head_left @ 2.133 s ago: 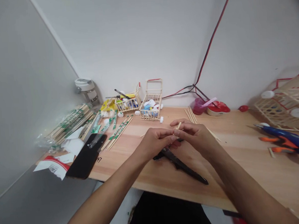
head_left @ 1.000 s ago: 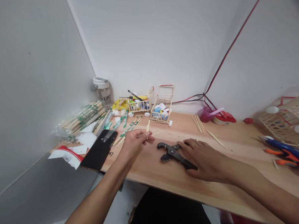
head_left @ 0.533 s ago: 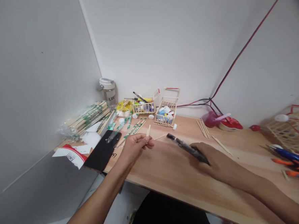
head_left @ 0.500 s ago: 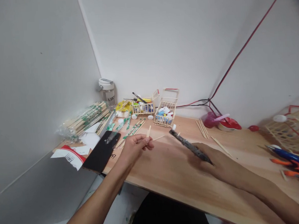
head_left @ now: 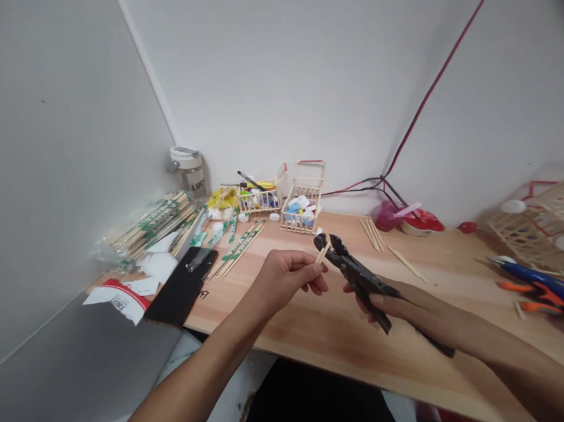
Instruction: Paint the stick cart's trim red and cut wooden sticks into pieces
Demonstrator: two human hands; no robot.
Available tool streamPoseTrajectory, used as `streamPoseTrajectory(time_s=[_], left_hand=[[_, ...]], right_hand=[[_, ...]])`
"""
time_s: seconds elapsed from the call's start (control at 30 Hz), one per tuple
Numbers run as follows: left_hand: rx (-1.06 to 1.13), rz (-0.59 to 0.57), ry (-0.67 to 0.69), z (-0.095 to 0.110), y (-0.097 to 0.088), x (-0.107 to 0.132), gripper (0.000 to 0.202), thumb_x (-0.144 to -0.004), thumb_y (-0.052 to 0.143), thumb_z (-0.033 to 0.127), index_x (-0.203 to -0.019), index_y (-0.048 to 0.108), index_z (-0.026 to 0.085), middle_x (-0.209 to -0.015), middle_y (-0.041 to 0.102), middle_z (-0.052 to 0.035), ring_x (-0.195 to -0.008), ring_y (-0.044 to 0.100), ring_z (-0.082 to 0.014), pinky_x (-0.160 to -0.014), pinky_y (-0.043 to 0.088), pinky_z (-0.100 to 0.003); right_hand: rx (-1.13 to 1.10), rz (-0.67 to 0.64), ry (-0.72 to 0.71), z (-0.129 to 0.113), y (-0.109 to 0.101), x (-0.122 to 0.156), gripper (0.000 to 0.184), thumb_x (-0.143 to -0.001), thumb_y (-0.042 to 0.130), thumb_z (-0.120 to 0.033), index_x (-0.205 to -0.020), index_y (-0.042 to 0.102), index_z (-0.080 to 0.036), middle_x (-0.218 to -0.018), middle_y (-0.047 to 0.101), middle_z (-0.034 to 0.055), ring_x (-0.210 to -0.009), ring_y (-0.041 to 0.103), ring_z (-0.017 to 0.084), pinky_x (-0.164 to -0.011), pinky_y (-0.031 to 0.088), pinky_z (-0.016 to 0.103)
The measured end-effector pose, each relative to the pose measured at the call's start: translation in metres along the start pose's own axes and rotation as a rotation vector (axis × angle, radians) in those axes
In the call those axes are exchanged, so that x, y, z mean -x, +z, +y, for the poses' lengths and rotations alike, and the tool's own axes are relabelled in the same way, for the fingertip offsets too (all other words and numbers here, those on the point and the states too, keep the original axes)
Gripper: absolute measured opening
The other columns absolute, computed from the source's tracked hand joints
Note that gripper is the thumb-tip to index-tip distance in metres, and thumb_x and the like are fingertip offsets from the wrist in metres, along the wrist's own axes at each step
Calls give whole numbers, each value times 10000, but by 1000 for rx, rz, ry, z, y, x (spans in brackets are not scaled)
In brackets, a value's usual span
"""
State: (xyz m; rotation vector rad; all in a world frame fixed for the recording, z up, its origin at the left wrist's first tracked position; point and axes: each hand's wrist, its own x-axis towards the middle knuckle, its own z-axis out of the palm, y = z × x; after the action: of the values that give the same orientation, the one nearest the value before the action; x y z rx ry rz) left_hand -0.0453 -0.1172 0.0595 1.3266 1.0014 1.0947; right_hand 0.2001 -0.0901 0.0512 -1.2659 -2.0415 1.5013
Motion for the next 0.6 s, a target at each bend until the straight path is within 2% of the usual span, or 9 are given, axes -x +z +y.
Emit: streamPoseTrajectory(time_s=[0.17, 0.37, 0.5, 0.6], left_hand=[[10, -7, -57, 0, 2, 1, 213, -787, 644, 309, -748, 690, 105, -647, 692, -62, -544, 598, -103, -555, 467, -208], [-49, 4, -114, 13, 1, 6, 176, -769, 631, 248, -682, 671, 101, -582, 666, -53, -497, 580, -98, -521, 463, -202], [-154, -42, -133, 21, -5, 10, 217, -777, 628, 269, -637, 656, 106, -595, 673, -65, -510, 590, -103, -524, 464, -203], [-153, -60, -158, 23, -8, 10, 218, -774, 633, 282, -646, 654, 106, -596, 673, -63, -506, 592, -102, -514, 459, -197]], right_hand=[[24, -24, 7, -6, 1, 4, 512, -865, 511, -515, -1258, 563, -192, -918, 650, 73, -801, 613, 219, -755, 495, 390], [66, 52, 0, -2, 1, 2, 439, -815, 566, -506, -1161, 639, -245, -847, 661, 60, -713, 595, 217, -639, 491, 361], [89, 45, -7, -5, 1, 3, 463, -810, 570, -498, -1165, 637, -208, -839, 659, 62, -708, 585, 203, -642, 479, 346], [109, 56, 1, -8, 2, 4, 474, -799, 575, -508, -1159, 640, -206, -850, 660, 65, -736, 591, 214, -653, 480, 349]])
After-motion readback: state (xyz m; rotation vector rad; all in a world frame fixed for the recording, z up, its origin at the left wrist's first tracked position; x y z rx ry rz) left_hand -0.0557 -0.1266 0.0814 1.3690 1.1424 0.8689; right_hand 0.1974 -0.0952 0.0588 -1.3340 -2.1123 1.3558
